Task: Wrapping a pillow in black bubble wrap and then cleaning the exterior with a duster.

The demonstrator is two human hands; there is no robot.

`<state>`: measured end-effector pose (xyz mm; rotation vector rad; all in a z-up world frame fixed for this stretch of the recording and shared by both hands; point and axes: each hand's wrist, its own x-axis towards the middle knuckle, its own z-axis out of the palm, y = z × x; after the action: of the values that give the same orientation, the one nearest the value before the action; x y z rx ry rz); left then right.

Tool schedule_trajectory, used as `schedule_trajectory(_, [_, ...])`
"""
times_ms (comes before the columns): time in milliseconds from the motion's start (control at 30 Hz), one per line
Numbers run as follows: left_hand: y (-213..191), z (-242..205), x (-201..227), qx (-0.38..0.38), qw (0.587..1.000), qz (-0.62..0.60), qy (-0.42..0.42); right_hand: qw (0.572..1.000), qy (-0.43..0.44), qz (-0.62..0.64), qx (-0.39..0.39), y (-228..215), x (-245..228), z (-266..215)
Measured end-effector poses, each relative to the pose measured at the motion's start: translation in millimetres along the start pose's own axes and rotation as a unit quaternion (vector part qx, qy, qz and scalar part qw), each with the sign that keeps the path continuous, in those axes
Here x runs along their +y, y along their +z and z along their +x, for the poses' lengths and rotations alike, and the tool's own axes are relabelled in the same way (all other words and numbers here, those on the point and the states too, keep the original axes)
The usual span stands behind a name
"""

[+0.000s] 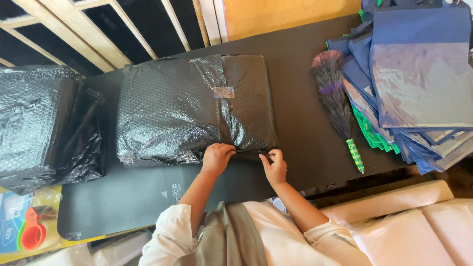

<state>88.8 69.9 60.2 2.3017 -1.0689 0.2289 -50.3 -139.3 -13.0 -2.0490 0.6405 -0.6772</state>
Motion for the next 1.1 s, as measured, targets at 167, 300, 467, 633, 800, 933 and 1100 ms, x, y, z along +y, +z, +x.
schedule_trajectory(167, [-4, 1, 2, -0.019, 1.000, -0.007, -0.005, 0.996, -0.066, -0.027, 0.060, 5, 5, 8])
schedule_trajectory(300, [1, 0, -3, -0.036, 0.999, 0.008, -0.020, 0.994, -0.061, 0.019, 0.084, 3, -6, 12])
schedule_trajectory(467, [-15, 10, 6, -0.075, 0.994, -0.025, -0.073, 0.998, -0.033, -0.037, 0.048, -11, -23, 28])
schedule_trajectory(633, [-22, 12, 0, -0.102, 0.980, -0.107, -0.137, 0.957, -0.238, -0.138, 0.090, -33, -21, 65])
schedule_trajectory(800, [-27, 3, 11, 0.077, 0.996, -0.038, 0.020, 0.987, -0.158, -0.003, -0.034, -30, -16, 79])
schedule_trajectory(933, [-34, -33, 26, 0.207, 0.973, 0.025, 0.103, 0.989, -0.138, -0.002, -0.047, -28, -15, 81])
schedule_trajectory(1100, [-35, -95, 28, 0.139, 0.988, 0.028, 0.052, 0.988, -0.132, -0.042, -0.073, -31, -13, 86])
